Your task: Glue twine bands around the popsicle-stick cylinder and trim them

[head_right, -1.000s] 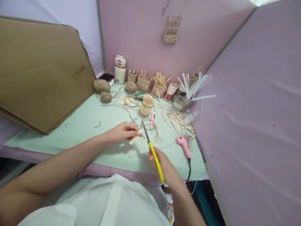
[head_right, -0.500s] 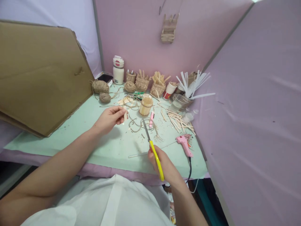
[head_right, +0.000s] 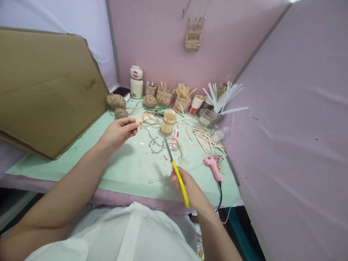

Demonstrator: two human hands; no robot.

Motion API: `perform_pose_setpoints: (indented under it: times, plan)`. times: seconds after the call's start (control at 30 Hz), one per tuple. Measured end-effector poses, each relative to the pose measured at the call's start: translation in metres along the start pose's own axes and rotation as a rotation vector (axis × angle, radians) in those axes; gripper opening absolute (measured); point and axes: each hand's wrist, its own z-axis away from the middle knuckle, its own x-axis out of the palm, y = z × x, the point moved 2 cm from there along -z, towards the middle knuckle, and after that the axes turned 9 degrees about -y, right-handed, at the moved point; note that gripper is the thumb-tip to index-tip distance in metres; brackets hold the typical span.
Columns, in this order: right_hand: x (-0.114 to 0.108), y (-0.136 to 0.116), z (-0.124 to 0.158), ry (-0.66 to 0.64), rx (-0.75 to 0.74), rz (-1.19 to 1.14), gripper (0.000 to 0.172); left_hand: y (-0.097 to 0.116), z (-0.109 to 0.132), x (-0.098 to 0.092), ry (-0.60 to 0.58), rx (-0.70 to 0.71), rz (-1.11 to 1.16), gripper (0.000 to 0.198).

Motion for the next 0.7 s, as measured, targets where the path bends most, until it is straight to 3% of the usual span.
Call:
perform_pose_setpoints:
  times: [0.27,0.43,0.7]
  plan:
    - [-0.008,0.006,-0.005,-0.01,0.01,-0.031,0.022,0.001,0.002,-0.001,-0.017,-0.033,-0.052,0.021]
    - [-0.008,0.004,-0.004,0.027,-0.013,-0.005,0.025,0.0,0.002,0.001,-0.035,-0.041,-0.025,0.02]
    - [0.006,-0.016,-0.006,-0.068,-0.032,0.001,0.024,-0.017,0.019,0.035,-0.296,-0.214,-0.048,0.02]
